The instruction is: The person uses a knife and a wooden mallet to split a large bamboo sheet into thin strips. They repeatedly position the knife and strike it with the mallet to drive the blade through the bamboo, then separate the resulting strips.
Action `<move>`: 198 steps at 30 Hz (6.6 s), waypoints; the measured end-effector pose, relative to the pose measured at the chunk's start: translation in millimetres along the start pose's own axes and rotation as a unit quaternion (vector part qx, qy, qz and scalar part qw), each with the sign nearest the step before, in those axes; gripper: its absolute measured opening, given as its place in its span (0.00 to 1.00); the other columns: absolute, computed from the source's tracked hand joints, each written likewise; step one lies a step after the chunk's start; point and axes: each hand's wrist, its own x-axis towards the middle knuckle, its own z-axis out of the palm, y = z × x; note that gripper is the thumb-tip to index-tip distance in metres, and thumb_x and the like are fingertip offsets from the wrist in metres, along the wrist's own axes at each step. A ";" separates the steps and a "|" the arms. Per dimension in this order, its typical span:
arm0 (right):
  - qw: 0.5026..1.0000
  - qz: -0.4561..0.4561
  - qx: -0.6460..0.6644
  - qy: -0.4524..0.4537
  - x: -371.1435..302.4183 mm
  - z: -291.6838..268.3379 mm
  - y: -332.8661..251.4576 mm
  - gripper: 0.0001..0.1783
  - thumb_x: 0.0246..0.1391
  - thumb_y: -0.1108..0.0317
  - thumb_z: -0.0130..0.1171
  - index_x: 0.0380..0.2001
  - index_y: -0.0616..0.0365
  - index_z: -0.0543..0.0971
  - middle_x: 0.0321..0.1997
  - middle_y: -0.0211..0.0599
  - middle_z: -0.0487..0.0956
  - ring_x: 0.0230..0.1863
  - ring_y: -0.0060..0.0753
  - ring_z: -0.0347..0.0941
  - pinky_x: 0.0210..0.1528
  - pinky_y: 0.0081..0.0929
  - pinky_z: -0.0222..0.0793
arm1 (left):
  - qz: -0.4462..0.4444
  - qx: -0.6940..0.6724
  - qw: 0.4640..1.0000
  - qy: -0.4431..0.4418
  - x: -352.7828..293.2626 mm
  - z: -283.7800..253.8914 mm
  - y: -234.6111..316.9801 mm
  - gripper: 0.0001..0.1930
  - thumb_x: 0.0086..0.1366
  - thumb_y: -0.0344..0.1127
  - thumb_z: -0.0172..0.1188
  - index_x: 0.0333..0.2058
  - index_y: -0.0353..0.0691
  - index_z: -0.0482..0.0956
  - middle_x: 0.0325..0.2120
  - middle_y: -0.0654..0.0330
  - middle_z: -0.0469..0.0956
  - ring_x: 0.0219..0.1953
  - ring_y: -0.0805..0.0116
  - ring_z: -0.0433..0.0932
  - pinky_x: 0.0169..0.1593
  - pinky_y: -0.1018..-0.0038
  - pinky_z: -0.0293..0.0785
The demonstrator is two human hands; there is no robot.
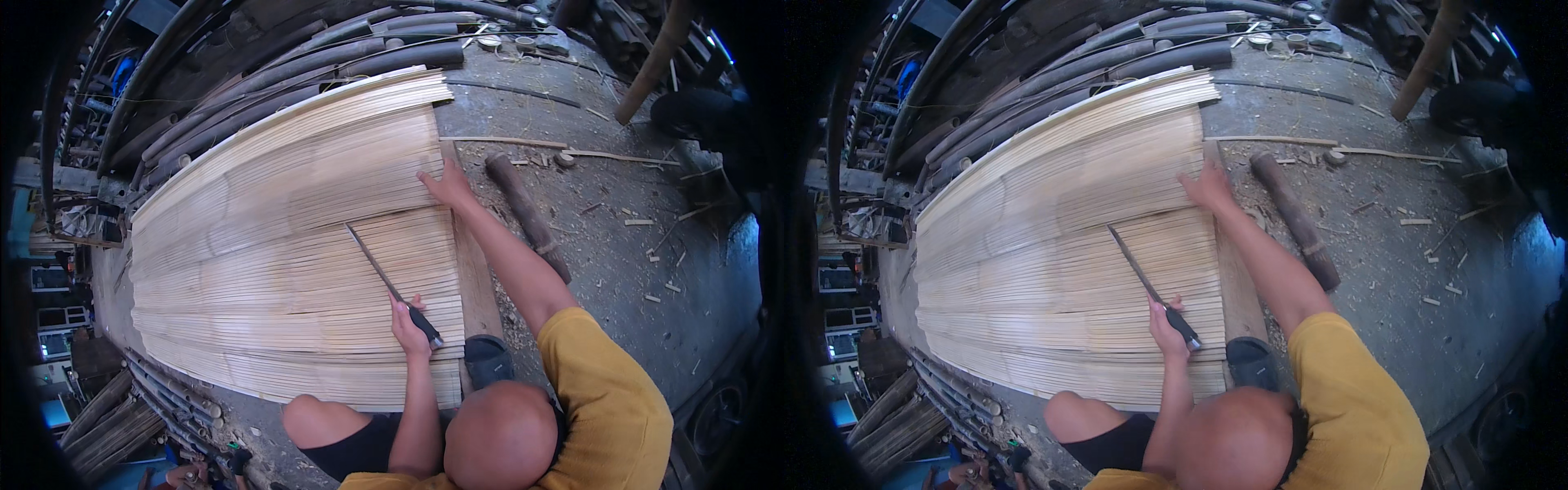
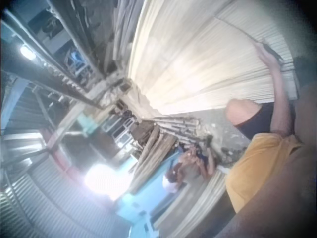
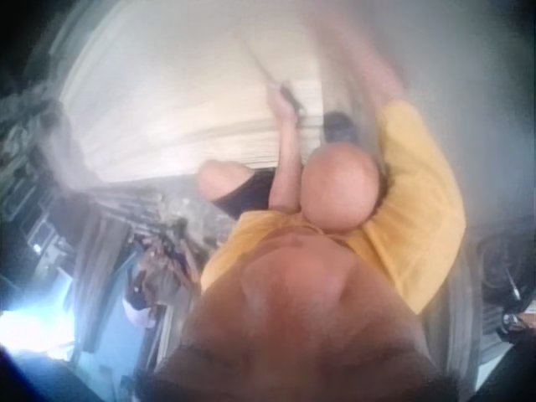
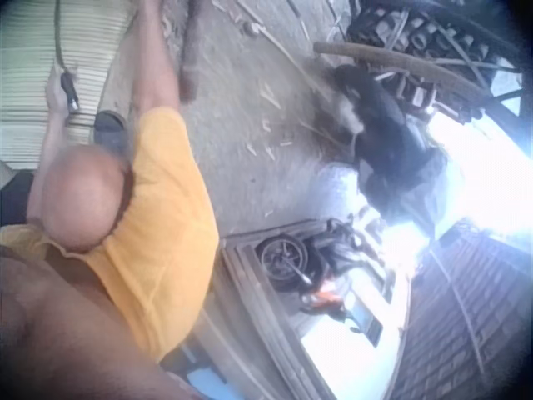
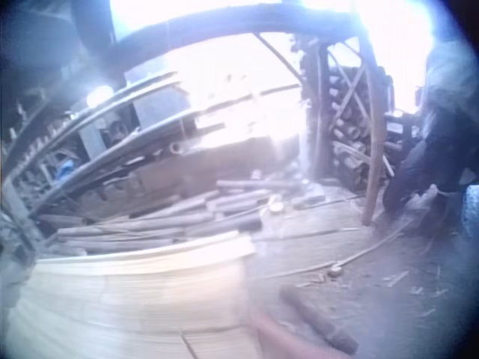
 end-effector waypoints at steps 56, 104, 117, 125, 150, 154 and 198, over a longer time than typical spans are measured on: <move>0.962 0.078 -0.233 0.114 -213.0 -128.2 202.6 0.49 0.52 0.54 0.71 0.75 0.41 0.58 0.50 0.49 0.73 0.53 0.55 0.72 0.52 0.52 0.70 | -0.177 0.110 0.960 -0.188 51.2 100.6 10.0 0.28 0.80 0.48 0.46 0.75 0.59 0.56 0.26 0.66 0.70 0.20 0.77 0.71 0.20 0.76 0.74; 0.924 -0.289 0.175 0.177 -88.6 -233.3 -1.9 0.36 0.52 0.59 0.70 0.61 0.61 0.72 0.53 0.48 0.79 0.53 0.36 0.77 0.59 0.37 0.71 | -0.206 0.126 0.957 -0.163 32.7 75.9 -9.9 0.29 0.79 0.52 0.47 0.74 0.57 0.58 0.24 0.66 0.69 0.19 0.77 0.71 0.19 0.75 0.73; 0.897 -0.072 0.428 -0.082 -120.8 -204.2 -2.5 0.39 0.47 0.67 0.71 0.62 0.61 0.66 0.43 0.36 0.80 0.40 0.26 0.79 0.45 0.29 0.76 | -0.170 0.181 0.950 -0.189 41.4 93.8 -7.3 0.25 0.78 0.52 0.46 0.67 0.48 0.71 0.19 0.67 0.69 0.18 0.75 0.72 0.20 0.74 0.71; 0.892 -0.324 0.313 0.033 -120.8 -313.7 -91.8 0.33 0.51 0.61 0.75 0.56 0.59 0.73 0.49 0.37 0.80 0.50 0.31 0.77 0.54 0.33 0.74 | -0.135 0.193 0.954 -0.184 25.4 86.9 -14.1 0.29 0.80 0.49 0.45 0.74 0.51 0.58 0.21 0.67 0.67 0.18 0.77 0.70 0.24 0.76 0.74; 0.749 -0.483 0.430 0.146 -112.9 -372.4 -107.7 0.24 0.62 0.59 0.61 0.59 0.55 0.75 0.51 0.35 0.80 0.47 0.29 0.78 0.52 0.31 0.75 | -0.194 0.126 0.956 -0.181 18.0 74.2 -13.9 0.29 0.79 0.52 0.45 0.75 0.57 0.55 0.23 0.66 0.70 0.17 0.77 0.70 0.18 0.74 0.73; 0.957 -0.203 0.193 0.068 -122.2 -205.1 13.0 0.34 0.54 0.55 0.64 0.63 0.56 0.71 0.57 0.46 0.79 0.55 0.46 0.75 0.59 0.38 0.71 | -0.165 0.119 0.961 -0.185 19.4 67.1 -13.1 0.29 0.80 0.52 0.45 0.74 0.55 0.56 0.22 0.66 0.70 0.17 0.77 0.70 0.18 0.74 0.71; 0.901 -0.288 0.324 0.023 -116.9 -301.3 -105.9 0.35 0.47 0.63 0.71 0.58 0.63 0.72 0.46 0.40 0.81 0.44 0.29 0.80 0.49 0.32 0.77 | -0.037 0.322 0.934 -0.152 -9.2 78.0 -42.8 0.28 0.79 0.48 0.48 0.74 0.52 0.59 0.16 0.67 0.68 0.16 0.76 0.70 0.23 0.71 0.71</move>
